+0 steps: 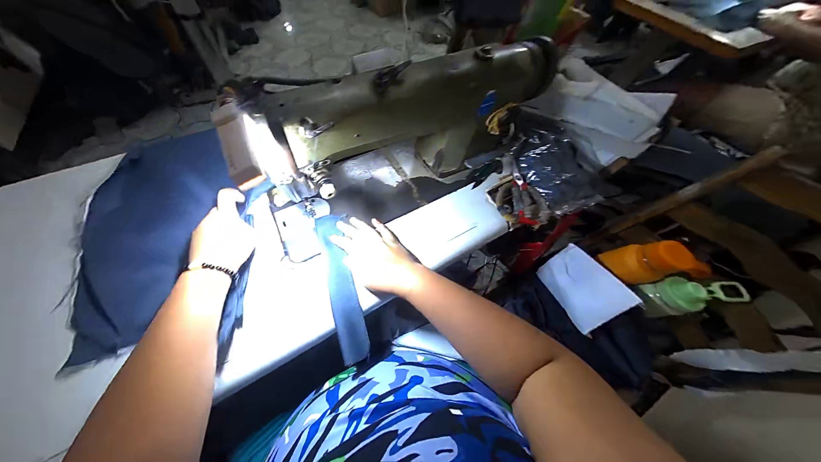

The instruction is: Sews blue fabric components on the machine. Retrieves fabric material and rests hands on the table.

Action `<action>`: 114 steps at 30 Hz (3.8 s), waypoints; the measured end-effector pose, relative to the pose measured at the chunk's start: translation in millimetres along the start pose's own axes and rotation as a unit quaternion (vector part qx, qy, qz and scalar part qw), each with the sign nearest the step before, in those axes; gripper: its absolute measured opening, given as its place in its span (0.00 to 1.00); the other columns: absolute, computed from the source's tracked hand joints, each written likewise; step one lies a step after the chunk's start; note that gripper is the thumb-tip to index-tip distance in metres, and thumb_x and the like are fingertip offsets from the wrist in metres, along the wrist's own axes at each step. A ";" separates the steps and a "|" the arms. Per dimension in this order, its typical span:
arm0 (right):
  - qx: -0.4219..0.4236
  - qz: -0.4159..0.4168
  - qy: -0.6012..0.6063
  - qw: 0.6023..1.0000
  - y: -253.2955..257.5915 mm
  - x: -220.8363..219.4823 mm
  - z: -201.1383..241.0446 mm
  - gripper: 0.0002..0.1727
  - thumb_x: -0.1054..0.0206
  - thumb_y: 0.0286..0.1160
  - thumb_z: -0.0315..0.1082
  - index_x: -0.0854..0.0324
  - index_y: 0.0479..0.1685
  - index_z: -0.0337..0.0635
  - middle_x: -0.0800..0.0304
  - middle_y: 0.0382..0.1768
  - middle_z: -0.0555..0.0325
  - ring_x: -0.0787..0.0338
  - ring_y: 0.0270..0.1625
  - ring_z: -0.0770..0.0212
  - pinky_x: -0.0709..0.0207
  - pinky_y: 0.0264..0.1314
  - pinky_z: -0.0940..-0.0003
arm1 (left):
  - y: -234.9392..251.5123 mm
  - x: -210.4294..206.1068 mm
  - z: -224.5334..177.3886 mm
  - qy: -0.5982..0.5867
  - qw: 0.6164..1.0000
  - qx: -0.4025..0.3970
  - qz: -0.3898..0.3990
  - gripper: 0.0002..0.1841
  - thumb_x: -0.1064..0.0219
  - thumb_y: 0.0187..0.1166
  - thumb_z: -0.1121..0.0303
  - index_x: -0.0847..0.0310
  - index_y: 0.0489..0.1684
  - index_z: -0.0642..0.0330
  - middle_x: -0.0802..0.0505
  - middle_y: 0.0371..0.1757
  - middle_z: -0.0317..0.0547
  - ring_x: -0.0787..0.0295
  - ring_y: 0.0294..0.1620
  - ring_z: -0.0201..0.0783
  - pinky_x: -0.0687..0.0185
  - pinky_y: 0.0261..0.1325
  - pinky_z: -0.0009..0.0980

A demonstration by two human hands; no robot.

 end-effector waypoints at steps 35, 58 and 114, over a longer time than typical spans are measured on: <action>0.019 -0.068 -0.012 0.997 -3.6 -1.2 3.5 0.28 0.55 0.90 0.51 0.29 0.87 0.66 0.33 0.89 0.66 0.40 0.93 0.56 0.60 0.93 0.34 | -13.2 -28.5 -12.7 -0.065 0.986 -0.094 0.122 0.18 0.39 0.90 0.59 0.17 0.57 0.69 0.13 0.63 0.66 0.15 0.65 0.59 0.26 0.71 0.60; 0.095 -0.045 0.024 0.994 10.9 2.7 32.2 0.30 0.53 0.89 0.45 0.34 0.90 0.52 0.33 0.89 0.55 0.41 0.94 0.46 0.65 0.86 0.18 | -88.2 -30.1 -5.5 -0.357 0.911 -0.080 0.188 0.49 0.21 0.65 0.78 0.42 0.93 0.52 0.29 0.81 0.53 0.13 0.54 0.33 0.13 0.51 0.26; 0.113 -0.086 0.083 0.986 19.0 6.6 25.2 0.27 0.47 0.81 0.46 0.17 0.74 0.49 0.23 0.82 0.55 0.31 0.88 0.50 0.58 0.85 0.23 | -75.0 -38.3 -62.2 -0.009 0.958 -0.213 0.191 0.43 0.18 0.65 0.55 0.29 0.84 0.61 0.21 0.72 0.61 0.27 0.74 0.58 0.30 0.71 0.55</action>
Point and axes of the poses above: each hand's wrist, its own y-axis towards the middle knuckle, its own x-axis out of the back of the hand, z = x × y, the point moved 8 cm from there along y, towards the middle knuckle
